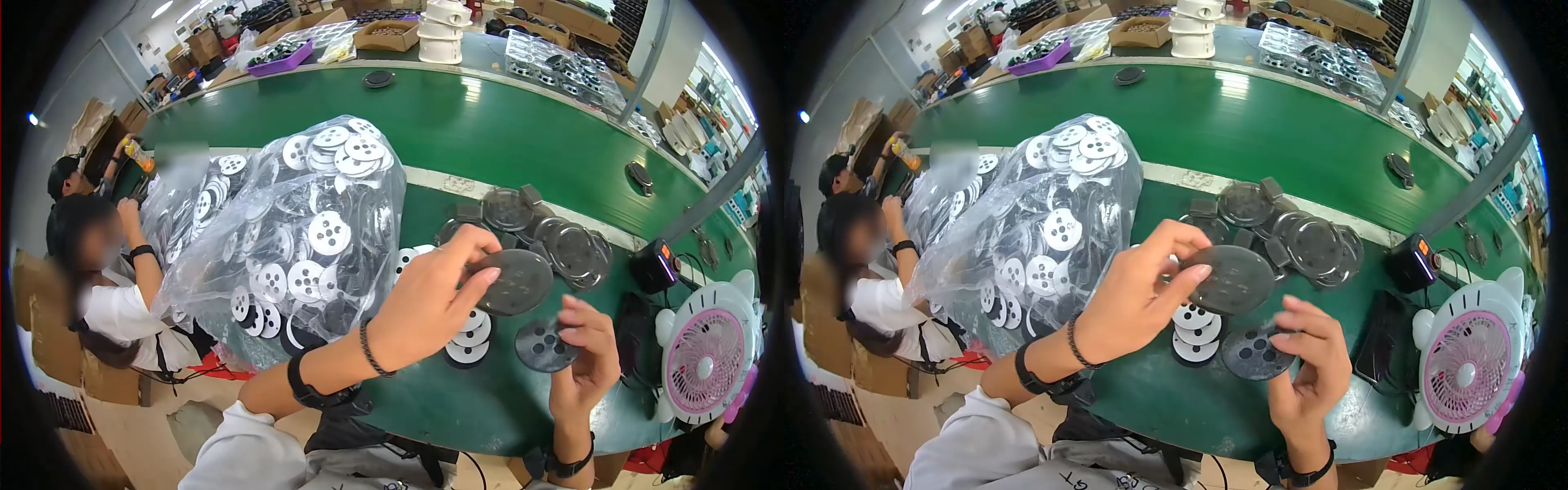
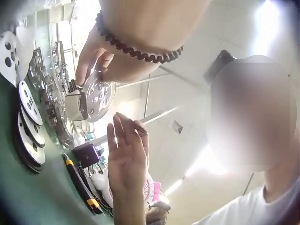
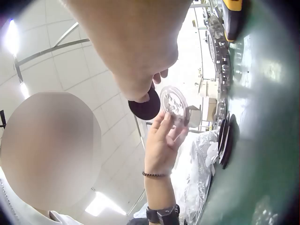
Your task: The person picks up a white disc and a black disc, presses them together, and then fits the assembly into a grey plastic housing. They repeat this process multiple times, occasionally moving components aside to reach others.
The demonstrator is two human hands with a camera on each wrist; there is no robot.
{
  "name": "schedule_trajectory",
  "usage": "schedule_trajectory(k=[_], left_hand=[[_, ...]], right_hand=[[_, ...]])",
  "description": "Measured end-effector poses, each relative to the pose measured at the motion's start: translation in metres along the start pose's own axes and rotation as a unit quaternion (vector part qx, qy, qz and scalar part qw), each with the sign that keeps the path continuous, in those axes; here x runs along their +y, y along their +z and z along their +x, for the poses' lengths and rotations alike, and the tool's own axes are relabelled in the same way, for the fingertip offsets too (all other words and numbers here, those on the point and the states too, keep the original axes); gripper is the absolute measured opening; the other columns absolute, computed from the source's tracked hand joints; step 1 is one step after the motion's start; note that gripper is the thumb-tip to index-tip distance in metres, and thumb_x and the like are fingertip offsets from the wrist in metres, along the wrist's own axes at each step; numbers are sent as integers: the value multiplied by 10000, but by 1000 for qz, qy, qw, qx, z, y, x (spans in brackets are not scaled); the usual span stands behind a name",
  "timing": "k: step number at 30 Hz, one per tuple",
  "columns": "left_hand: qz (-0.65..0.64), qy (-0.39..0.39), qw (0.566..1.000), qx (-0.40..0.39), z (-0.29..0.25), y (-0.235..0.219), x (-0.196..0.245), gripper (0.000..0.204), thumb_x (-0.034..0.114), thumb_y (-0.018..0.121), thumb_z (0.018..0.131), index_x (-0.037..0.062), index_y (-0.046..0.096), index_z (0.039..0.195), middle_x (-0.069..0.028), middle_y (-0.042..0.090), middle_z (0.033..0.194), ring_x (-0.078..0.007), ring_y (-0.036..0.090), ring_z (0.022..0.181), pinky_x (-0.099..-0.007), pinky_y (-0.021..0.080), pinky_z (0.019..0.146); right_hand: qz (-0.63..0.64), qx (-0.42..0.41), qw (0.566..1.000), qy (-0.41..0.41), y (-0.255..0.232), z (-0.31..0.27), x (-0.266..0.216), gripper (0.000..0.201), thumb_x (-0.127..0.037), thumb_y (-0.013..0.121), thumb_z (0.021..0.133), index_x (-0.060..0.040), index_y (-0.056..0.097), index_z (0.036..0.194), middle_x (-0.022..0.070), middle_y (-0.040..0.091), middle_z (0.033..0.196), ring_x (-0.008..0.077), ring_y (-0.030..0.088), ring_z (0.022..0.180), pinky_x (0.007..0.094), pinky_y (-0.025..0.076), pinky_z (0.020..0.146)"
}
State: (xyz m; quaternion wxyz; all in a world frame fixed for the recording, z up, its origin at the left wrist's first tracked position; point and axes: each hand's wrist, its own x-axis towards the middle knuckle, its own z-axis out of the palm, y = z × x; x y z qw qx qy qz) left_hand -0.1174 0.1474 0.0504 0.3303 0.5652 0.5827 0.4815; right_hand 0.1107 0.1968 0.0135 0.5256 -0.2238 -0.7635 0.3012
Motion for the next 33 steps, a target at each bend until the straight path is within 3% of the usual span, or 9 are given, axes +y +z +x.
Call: schedule_trajectory(k=[5, 9, 15, 18, 19, 21, 25, 28, 33], left_hand=[[-163, -11, 987, 2, -19, -6, -55, 310, 60, 577, 1017, 30, 459, 1301, -82, 629, 1089, -138, 668, 946, -275, 582, 762], [-365, -53, 929, -43, -28, -3, -66, 452, 38, 600, 993, 38, 403, 1399, -78, 625, 1113, -114, 610, 1034, -282, 545, 826], [-343, -81, 936, -20, -33, -6, -63, 340, 69, 640, 984, 10, 517, 1296, -39, 642, 1142, -76, 604, 1028, -256, 506, 866], [-304, -76, 950, -1, -38, -6, -56, 267, 59, 653, 979, 6, 586, 1232, -34, 645, 1121, -59, 604, 1017, -236, 515, 841], [-266, -68, 962, 5, -38, -7, -54, 254, 47, 653, 977, 7, 598, 1222, -37, 645, 1117, -59, 604, 1017, -228, 518, 834], [-201, -41, 978, 21, -41, -6, -52, 226, 14, 648, 971, 3, 618, 1195, -55, 650, 1122, -72, 608, 1031, -222, 522, 827], [-215, -36, 976, 23, -39, 1, -54, 229, -47, 598, 972, -39, 623, 1200, -106, 655, 1171, -145, 626, 1083, -269, 520, 912], [-227, -34, 973, 17, -41, 1, -50, 251, -72, 591, 963, -49, 630, 1210, -128, 654, 1180, -173, 618, 1120, -295, 510, 947], [-190, 5, 982, 6, -44, 2, -54, 275, -106, 608, 936, -44, 655, 1200, -162, 656, 1173, -210, 636, 1093, -308, 522, 906]], right_hand=[[-6, -40, 998, 51, 11, -9, -12, 433, 139, 617, 852, -7, 627, 1259, 169, 586, 1007, 265, 653, 860, 325, 570, 747], [97, 51, 976, 186, 27, -25, -13, 358, 65, 618, 911, 31, 564, 1263, 141, 538, 1163, 211, 605, 959, 325, 540, 870], [126, -40, 982, 135, 8, -24, 4, 411, 133, 660, 896, 18, 502, 1258, 138, 627, 1129, 168, 643, 1013, 304, 549, 846], [89, -93, 983, 132, 4, -24, 9, 122, -25, 692, 866, -92, 620, 939, 158, 593, 1046, 226, 586, 885, 320, 474, 833], [120, -98, 987, 32, 10, -18, 14, 272, 48, 723, 804, -51, 716, 1058, 168, 620, 940, 249, 642, 860, 345, 545, 734], [111, -90, 984, 108, 15, -11, -7, 71, -6, 791, 777, -54, 758, 817, 128, 672, 904, 254, 654, 841, 345, 534, 740], [25, -133, 988, 76, 20, -7, -2, 301, 125, 774, 738, 1, 744, 1011, 142, 699, 946, 247, 701, 814, 310, 553, 709], [82, -58, 978, 182, 24, -15, -8, 310, 131, 778, 728, 0, 734, 1007, 138, 707, 948, 241, 698, 792, 311, 548, 694], [22, -109, 992, 54, 18, -8, 1, 231, 107, 797, 723, -18, 734, 906, 136, 715, 943, 225, 679, 756, 295, 532, 654]])
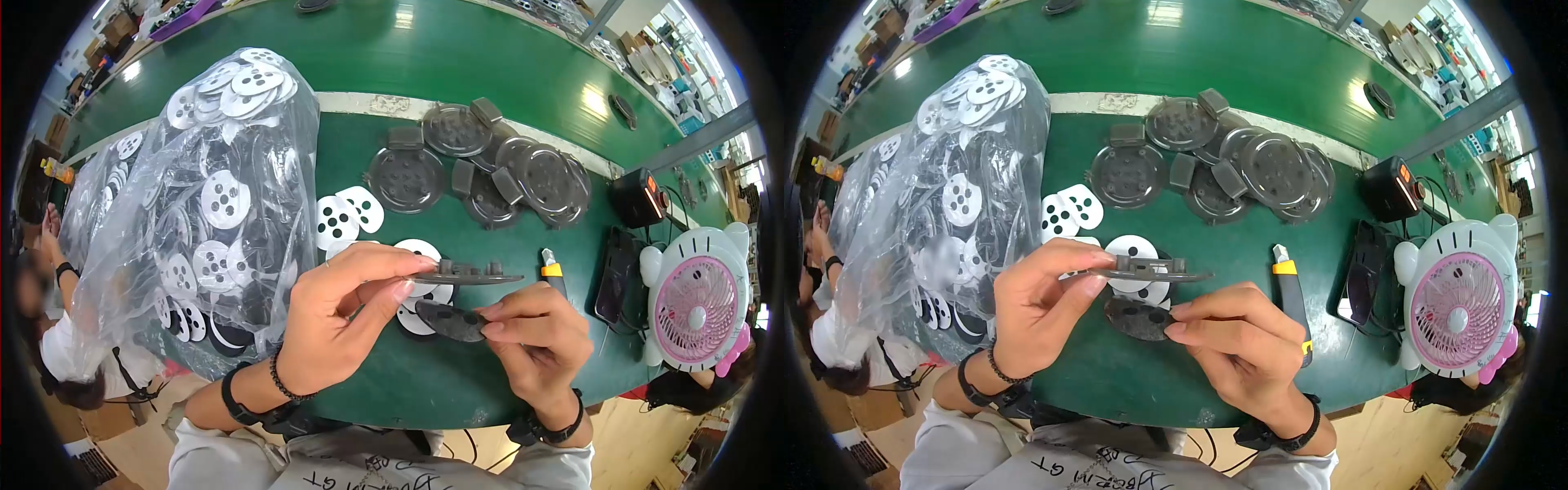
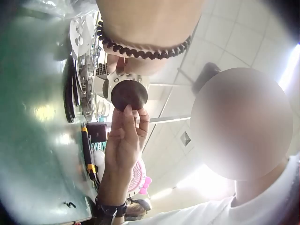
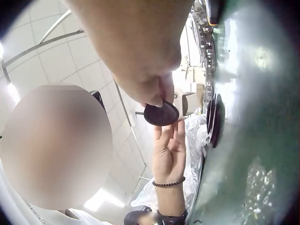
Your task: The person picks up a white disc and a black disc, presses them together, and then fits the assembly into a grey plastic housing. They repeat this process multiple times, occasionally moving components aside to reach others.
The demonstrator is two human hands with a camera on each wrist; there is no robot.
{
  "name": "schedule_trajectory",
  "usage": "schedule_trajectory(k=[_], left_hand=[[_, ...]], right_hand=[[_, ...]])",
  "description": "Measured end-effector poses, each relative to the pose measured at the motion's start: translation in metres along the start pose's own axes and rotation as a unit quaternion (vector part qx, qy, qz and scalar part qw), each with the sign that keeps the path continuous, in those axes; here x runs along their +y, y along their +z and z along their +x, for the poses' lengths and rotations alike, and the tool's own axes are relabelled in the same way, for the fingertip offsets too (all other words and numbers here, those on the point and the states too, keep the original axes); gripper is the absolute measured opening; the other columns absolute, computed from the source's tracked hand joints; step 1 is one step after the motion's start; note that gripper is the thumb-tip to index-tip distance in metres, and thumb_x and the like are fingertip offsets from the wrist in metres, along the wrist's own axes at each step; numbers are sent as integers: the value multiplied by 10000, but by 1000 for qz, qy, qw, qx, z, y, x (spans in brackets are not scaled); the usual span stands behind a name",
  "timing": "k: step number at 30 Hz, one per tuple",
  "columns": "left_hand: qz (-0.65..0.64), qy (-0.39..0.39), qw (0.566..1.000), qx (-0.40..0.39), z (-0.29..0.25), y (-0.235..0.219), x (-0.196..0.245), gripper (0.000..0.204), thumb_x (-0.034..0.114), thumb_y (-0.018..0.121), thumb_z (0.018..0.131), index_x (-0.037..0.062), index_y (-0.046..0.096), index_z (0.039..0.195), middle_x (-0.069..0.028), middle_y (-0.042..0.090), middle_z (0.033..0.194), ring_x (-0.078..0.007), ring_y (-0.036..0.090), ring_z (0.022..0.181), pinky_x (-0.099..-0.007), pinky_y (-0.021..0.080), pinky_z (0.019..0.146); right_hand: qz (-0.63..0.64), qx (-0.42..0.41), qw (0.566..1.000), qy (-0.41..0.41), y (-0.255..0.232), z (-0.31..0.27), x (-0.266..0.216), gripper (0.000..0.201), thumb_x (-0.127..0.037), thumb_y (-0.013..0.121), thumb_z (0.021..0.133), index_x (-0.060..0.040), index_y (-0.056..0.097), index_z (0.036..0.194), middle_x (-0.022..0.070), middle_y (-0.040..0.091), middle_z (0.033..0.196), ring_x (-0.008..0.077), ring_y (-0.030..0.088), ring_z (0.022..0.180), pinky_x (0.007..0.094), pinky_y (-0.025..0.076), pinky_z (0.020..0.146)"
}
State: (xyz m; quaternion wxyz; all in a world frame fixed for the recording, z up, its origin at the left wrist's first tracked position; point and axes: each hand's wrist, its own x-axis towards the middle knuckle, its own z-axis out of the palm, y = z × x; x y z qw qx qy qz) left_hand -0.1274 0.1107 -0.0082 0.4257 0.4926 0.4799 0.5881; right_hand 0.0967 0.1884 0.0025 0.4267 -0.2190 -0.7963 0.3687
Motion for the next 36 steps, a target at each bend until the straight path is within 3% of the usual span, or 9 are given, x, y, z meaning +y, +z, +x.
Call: schedule_trajectory(k=[9, 21, 36], left_hand=[[32, 27, 998, -36, -2, 1, 3, 267, -125, 589, 934, -41, 659, 1179, -197, 648, 1170, -225, 655, 1075, -311, 539, 892], [117, 112, 986, -46, 1, 2, 5, 273, -150, 574, 906, -27, 686, 1124, -200, 669, 1138, -254, 687, 1038, -318, 564, 857], [130, 110, 985, -39, 2, 5, 3, 293, -152, 584, 901, -6, 702, 1126, -194, 686, 1120, -239, 696, 981, -310, 564, 823]], right_hand=[[-25, 13, 999, -20, -5, 4, -3, 183, 57, 833, 703, -24, 750, 845, 129, 723, 941, 193, 654, 706, 268, 494, 594], [-52, 13, 998, 11, -5, 4, -7, 255, 110, 820, 677, -32, 785, 886, 84, 705, 891, 166, 616, 665, 254, 464, 560], [-53, 33, 998, 5, -3, 2, -4, 268, 111, 816, 680, -26, 781, 907, 92, 718, 918, 166, 616, 679, 259, 458, 559]])
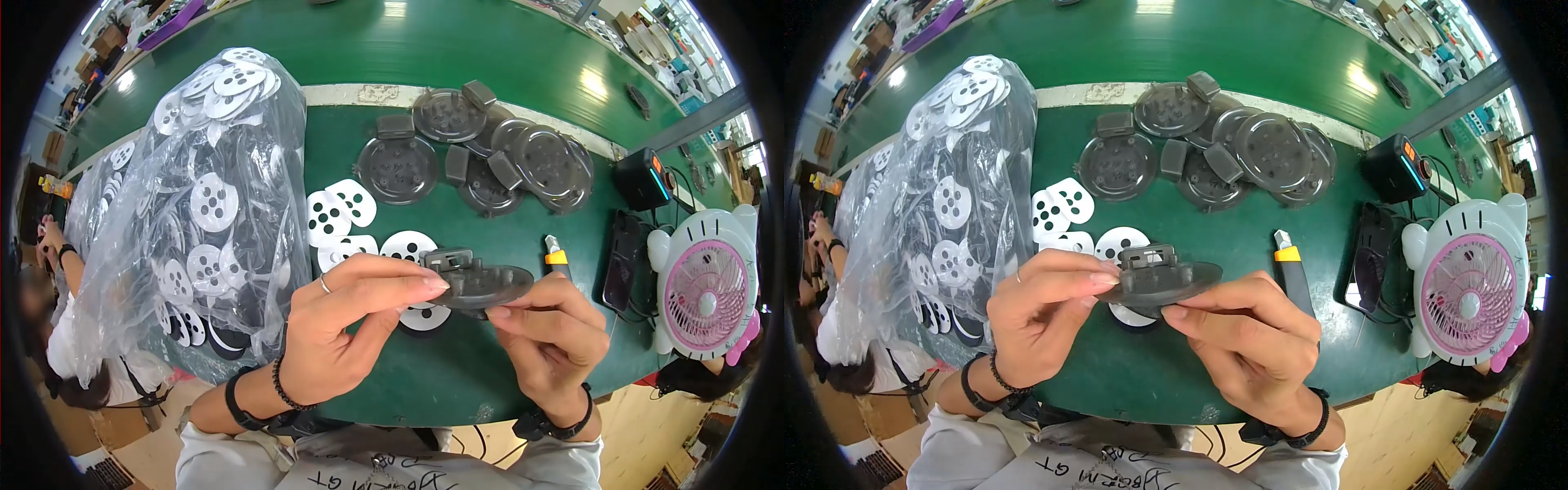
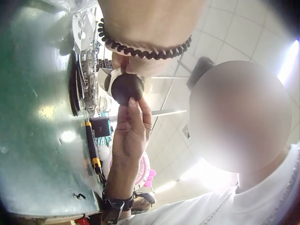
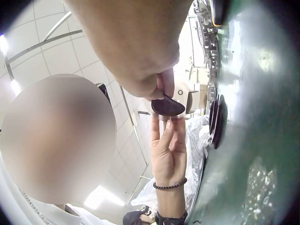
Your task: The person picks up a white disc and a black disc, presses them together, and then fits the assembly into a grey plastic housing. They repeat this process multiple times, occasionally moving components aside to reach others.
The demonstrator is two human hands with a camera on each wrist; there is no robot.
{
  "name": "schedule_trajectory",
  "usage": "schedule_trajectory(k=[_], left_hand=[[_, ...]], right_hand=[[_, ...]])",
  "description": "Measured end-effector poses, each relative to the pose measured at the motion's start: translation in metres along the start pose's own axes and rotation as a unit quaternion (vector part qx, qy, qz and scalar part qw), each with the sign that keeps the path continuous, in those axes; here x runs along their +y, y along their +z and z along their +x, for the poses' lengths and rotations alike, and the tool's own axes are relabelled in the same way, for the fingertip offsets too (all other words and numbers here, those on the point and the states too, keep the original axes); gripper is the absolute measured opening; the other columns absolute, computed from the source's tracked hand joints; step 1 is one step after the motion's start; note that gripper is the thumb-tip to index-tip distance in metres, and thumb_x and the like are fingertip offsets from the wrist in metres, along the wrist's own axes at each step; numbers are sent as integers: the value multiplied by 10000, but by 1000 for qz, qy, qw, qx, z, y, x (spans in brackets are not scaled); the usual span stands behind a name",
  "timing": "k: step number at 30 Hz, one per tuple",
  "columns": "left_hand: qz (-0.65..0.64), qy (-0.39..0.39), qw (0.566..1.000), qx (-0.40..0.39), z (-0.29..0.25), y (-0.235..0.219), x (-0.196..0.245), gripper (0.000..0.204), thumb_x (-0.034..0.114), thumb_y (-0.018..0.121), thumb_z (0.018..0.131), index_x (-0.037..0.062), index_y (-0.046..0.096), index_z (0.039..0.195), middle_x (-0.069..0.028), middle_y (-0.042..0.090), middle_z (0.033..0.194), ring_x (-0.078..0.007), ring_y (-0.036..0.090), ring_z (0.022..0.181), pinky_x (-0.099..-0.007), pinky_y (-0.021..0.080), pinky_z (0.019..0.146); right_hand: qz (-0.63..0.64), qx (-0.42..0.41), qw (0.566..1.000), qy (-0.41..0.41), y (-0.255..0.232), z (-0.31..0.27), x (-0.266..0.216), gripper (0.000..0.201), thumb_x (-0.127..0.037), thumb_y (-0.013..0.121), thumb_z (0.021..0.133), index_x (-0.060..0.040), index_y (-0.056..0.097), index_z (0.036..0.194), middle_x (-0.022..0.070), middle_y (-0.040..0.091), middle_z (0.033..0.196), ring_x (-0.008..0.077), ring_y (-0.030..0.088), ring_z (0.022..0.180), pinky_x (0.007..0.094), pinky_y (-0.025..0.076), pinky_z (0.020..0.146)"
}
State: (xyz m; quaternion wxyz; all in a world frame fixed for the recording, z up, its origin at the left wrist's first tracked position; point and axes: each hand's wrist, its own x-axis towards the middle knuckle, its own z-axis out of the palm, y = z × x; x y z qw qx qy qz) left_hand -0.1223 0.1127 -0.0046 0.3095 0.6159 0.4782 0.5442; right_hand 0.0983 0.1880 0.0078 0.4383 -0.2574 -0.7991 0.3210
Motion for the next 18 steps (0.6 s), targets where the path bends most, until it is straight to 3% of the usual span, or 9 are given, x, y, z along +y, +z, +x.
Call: schedule_trajectory(k=[4, 13, 16, 18], left_hand=[[1, -1, 1000, -3, 1, -1, 1, 297, -155, 583, 897, -5, 704, 1123, -194, 690, 1117, -240, 697, 976, -310, 563, 825], [25, -8, 999, 18, -8, 10, -3, 287, -128, 718, 835, -34, 665, 1101, -184, 688, 1050, -222, 697, 953, -308, 565, 811], [-66, -66, 995, 43, -11, 13, -3, 282, -122, 712, 855, -48, 632, 1115, -176, 689, 1044, -196, 690, 941, -299, 564, 807], [-130, -137, 981, 54, -9, 14, 0, 277, -118, 701, 873, -52, 607, 1125, -157, 692, 1030, -171, 679, 942, -288, 559, 812]], right_hand=[[-6, 1, 1000, 3, 1, 0, 0, 270, 116, 815, 675, -25, 778, 902, 96, 718, 916, 167, 616, 680, 259, 459, 563], [-21, -3, 1000, 0, 5, 0, -1, 372, 156, 779, 670, -23, 770, 996, 120, 718, 932, 186, 645, 713, 253, 479, 576], [-20, 14, 1000, 12, 8, 1, -3, 381, 175, 768, 686, -23, 766, 1011, 122, 704, 935, 180, 664, 755, 263, 522, 617], [-4, 23, 1000, -4, 9, -2, 0, 422, 176, 762, 736, 14, 711, 1122, 127, 669, 996, 166, 686, 824, 271, 585, 707]])
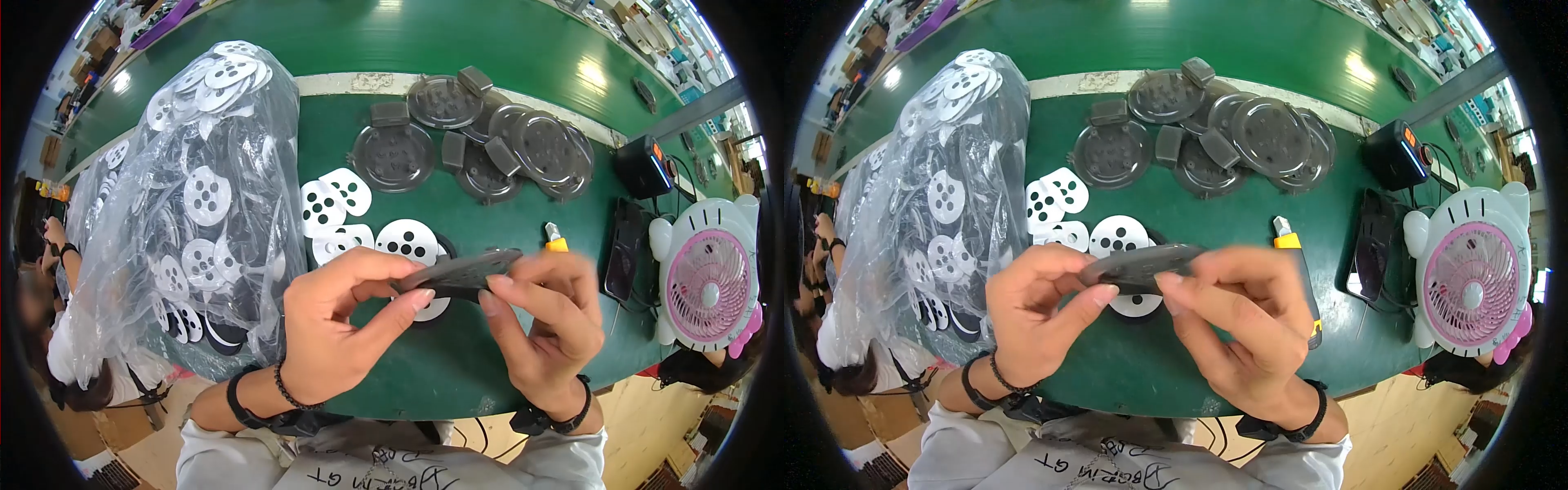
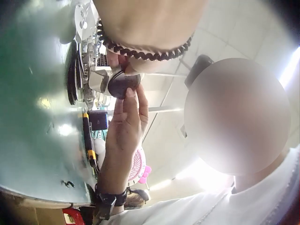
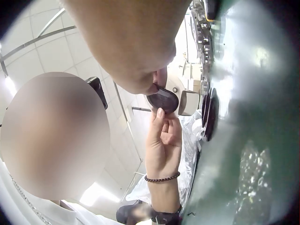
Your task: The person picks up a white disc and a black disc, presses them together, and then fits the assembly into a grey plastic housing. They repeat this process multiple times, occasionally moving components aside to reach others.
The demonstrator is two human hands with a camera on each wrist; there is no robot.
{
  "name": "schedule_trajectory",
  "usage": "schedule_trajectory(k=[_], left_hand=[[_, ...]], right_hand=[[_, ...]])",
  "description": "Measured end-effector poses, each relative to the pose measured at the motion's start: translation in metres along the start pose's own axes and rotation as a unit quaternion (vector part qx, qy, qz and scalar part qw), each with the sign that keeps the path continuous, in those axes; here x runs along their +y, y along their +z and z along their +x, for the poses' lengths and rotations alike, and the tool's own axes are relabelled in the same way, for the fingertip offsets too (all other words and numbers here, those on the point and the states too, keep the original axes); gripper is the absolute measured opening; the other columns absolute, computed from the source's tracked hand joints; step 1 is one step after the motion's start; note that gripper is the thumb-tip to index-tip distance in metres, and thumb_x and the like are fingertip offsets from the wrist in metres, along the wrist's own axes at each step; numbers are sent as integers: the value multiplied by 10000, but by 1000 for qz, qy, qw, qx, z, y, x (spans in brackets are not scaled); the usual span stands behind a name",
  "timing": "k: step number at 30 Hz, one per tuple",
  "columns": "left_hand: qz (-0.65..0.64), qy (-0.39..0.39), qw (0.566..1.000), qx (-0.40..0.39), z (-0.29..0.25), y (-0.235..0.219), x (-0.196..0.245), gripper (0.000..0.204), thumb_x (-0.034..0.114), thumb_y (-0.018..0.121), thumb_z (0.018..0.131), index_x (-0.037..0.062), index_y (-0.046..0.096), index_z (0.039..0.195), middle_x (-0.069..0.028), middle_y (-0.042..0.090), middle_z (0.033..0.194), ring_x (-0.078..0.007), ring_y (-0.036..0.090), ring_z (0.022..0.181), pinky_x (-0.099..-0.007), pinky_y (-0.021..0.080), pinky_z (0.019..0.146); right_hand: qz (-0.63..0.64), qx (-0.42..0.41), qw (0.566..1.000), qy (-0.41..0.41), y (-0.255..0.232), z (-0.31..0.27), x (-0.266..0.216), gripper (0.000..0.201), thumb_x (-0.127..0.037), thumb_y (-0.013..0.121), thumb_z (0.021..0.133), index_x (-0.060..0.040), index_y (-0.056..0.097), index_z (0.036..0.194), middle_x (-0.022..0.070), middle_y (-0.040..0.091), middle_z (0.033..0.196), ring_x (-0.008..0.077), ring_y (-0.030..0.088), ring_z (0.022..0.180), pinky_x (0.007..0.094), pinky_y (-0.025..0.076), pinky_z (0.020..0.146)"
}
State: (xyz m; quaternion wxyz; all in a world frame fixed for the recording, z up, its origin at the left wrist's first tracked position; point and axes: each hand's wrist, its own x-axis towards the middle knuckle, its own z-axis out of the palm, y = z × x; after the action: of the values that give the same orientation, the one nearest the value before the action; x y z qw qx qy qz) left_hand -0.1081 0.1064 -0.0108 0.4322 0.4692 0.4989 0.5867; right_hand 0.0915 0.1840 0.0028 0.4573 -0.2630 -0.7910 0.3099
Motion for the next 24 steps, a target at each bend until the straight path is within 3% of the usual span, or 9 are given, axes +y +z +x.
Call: schedule_trajectory(k=[1, 3, 6, 10, 12, 15, 24], left_hand=[[0, -1, 1000, -1, 1, 0, 1, 277, -118, 701, 873, -52, 607, 1125, -157, 692, 1030, -171, 679, 942, -288, 559, 812], [-68, -43, 997, 15, 3, 1, 2, 218, -60, 717, 891, -64, 654, 1100, -128, 713, 1037, -146, 698, 946, -269, 592, 817], [-79, -63, 995, 7, 2, 2, -5, 224, -58, 706, 902, -60, 644, 1118, -131, 708, 1049, -143, 695, 955, -269, 591, 822], [-80, -68, 994, 10, 4, 3, -8, 218, -58, 701, 907, -58, 633, 1114, -133, 706, 1047, -141, 690, 966, -263, 586, 819], [-63, -84, 993, 50, 7, 2, -3, 243, -62, 701, 903, -32, 600, 1122, -114, 710, 1013, -97, 654, 875, -226, 521, 753], [-58, -81, 994, 50, 7, 0, -3, 250, -49, 708, 904, -24, 600, 1127, -103, 713, 1011, -90, 651, 868, -216, 514, 742], [-65, -60, 995, 39, 6, 2, -4, 201, -70, 693, 907, -45, 625, 1094, -106, 699, 1022, -123, 672, 958, -254, 583, 818]], right_hand=[[0, 0, 1000, 2, 2, -1, -2, 422, 176, 762, 736, 14, 711, 1122, 127, 669, 996, 166, 686, 824, 271, 585, 707], [116, 82, 977, 157, 6, -5, -7, 450, 163, 748, 788, 52, 626, 1206, 134, 623, 1071, 168, 700, 889, 293, 617, 782], [91, 33, 987, 129, -1, -6, 0, 481, 145, 752, 800, 74, 563, 1236, 135, 626, 1070, 186, 708, 922, 301, 621, 845], [71, 36, 985, 156, 2, -5, 0, 436, 127, 769, 797, 62, 586, 1188, 124, 656, 1013, 180, 709, 908, 300, 616, 834], [37, 4, 988, 152, -1, -3, 4, 430, 110, 777, 802, 53, 593, 1186, 112, 678, 964, 173, 710, 891, 309, 614, 827], [75, -8, 981, 178, 1, -4, 3, 409, 99, 780, 808, 42, 591, 1166, 112, 686, 962, 162, 709, 882, 300, 608, 798], [145, 49, 970, 188, 2, -5, -1, 381, 115, 748, 832, -10, 460, 1048, 135, 682, 911, 148, 696, 836, 276, 589, 751]])
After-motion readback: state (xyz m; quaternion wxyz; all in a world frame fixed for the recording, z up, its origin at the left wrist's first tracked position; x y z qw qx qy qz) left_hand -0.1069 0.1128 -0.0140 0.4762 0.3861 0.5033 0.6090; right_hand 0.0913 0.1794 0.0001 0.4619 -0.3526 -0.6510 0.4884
